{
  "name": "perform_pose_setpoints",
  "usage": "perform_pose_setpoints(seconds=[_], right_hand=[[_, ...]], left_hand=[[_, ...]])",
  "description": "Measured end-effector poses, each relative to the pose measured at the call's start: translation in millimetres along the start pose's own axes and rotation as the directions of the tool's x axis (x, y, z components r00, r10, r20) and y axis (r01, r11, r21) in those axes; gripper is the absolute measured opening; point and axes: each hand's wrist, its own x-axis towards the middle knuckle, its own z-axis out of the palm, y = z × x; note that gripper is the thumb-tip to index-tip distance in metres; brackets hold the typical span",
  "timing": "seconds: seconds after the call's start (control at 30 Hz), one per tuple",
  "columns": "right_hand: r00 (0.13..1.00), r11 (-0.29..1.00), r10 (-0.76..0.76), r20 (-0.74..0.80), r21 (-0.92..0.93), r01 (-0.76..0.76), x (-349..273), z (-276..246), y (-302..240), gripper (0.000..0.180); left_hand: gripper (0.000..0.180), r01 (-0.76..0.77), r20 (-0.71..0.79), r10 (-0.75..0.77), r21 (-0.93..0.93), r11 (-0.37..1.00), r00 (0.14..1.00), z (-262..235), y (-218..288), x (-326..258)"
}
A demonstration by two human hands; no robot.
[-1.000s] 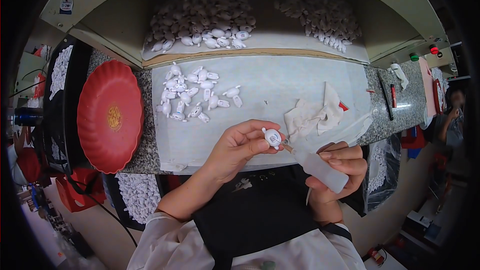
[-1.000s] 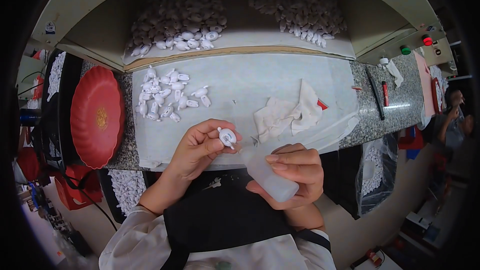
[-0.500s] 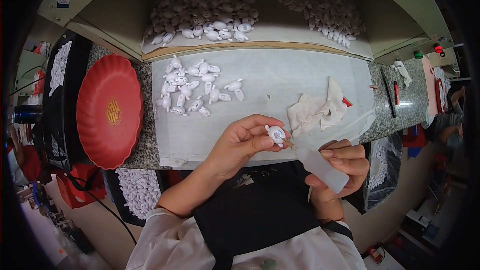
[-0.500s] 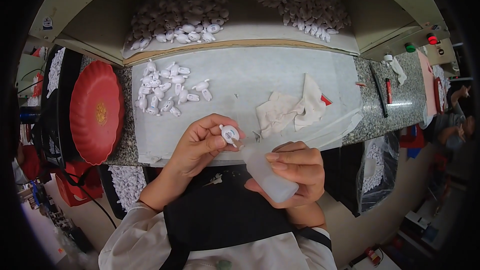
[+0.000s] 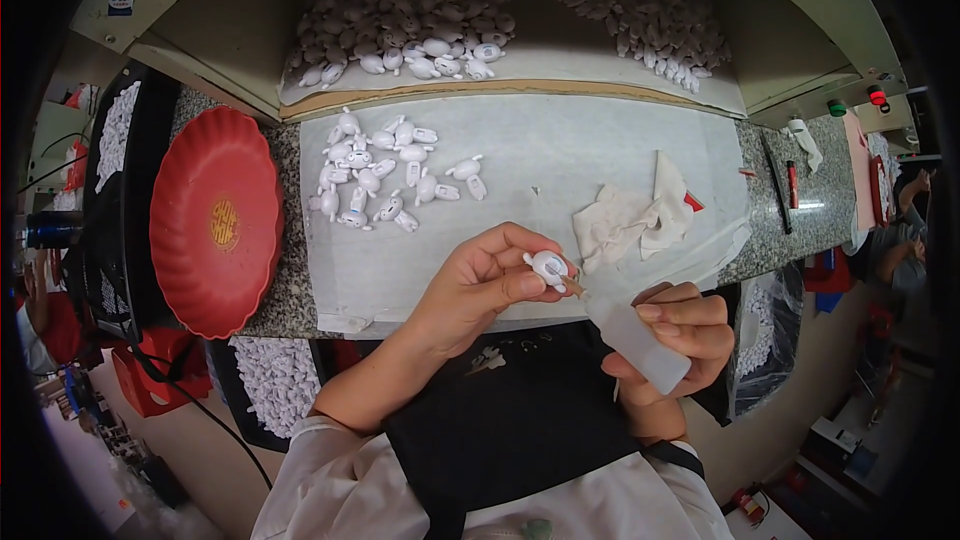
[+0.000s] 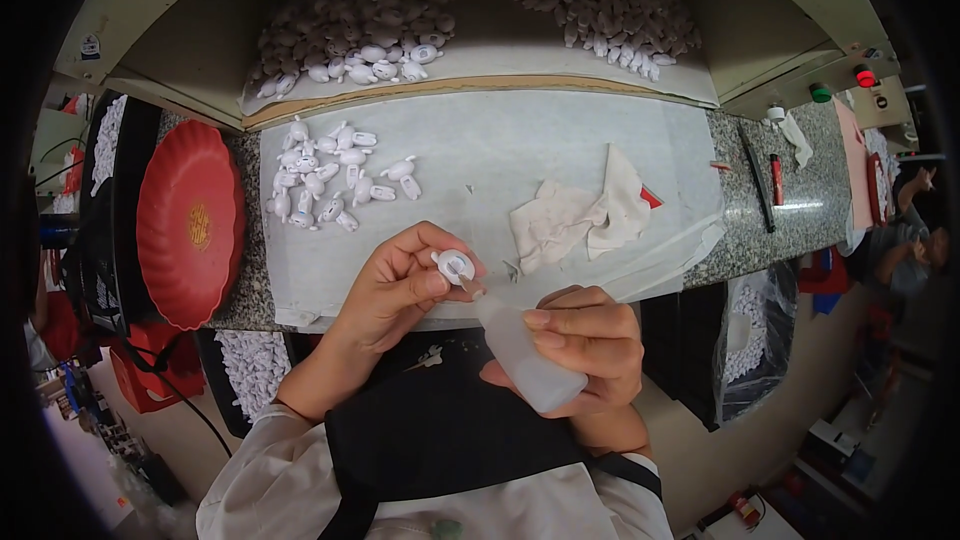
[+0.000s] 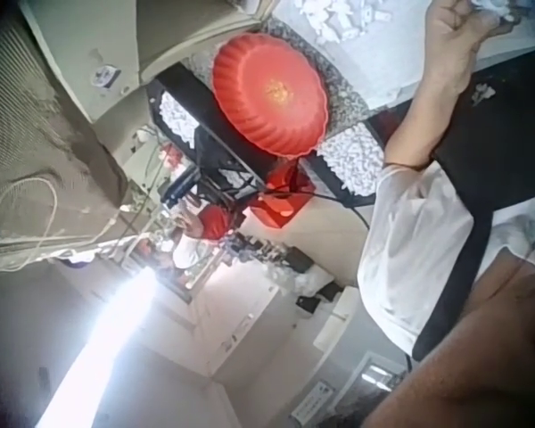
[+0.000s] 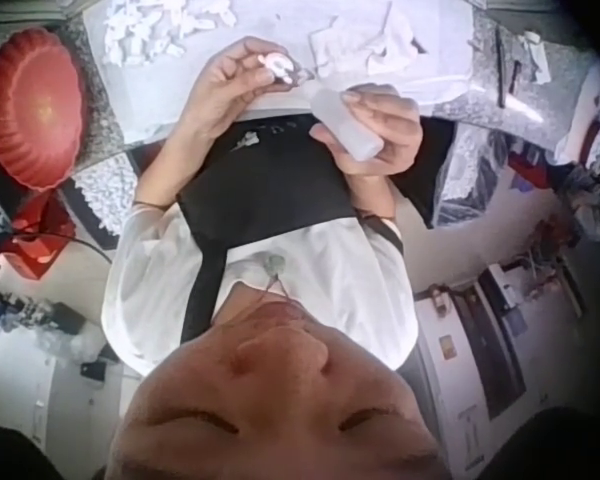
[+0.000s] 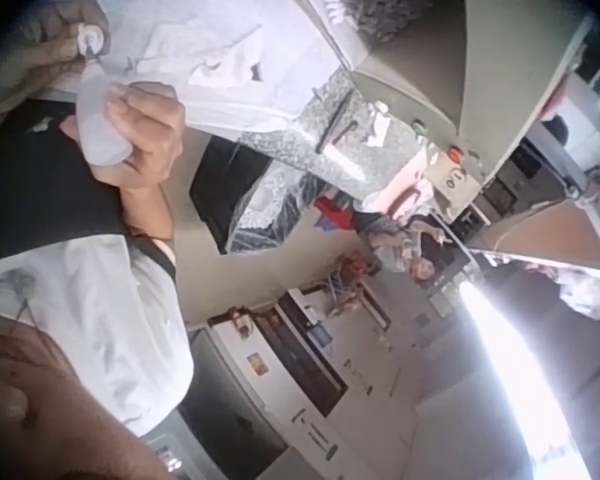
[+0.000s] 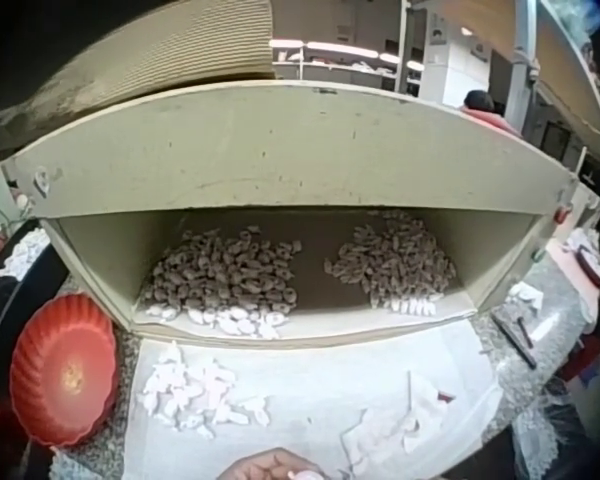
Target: Assembling small ceramic parts by applying glue from a bottle.
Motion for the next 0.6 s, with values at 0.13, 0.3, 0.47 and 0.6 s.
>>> perform_pose_setpoints(seconds=[0.13,0.3,0.47,0.6], right_hand=[[1.0,1.0,0.003,0.005,-0.024,-0.003,0.8,0.1,1.2,0.043],[0.997,0.999,-0.045,0.06,0.007,0.044,-1.0,-1.6,2.1,0.042],[0.991,0.997,-0.071,0.115,-0.014,0.073,-3.5,-4.5,2.4,0.043],[0.991,0.995,-0.093,0.1,-0.013,0.095,-4.5,-4.0,2.0,0.039]], left_hand=[[0.026,-0.037,-0.014,0.038,0.051,0.998,0.999,1.9,0.6,-1.0],[0.023,-0.107,-0.059,0.115,0.125,0.986,0.992,2.6,-1.3,-1.8],[0.022,-0.191,-0.079,0.213,0.221,0.956,0.974,2.4,-3.7,-2.1],[0.023,-0.303,-0.061,0.356,0.406,0.862,0.932,4.4,-5.8,-2.7]])
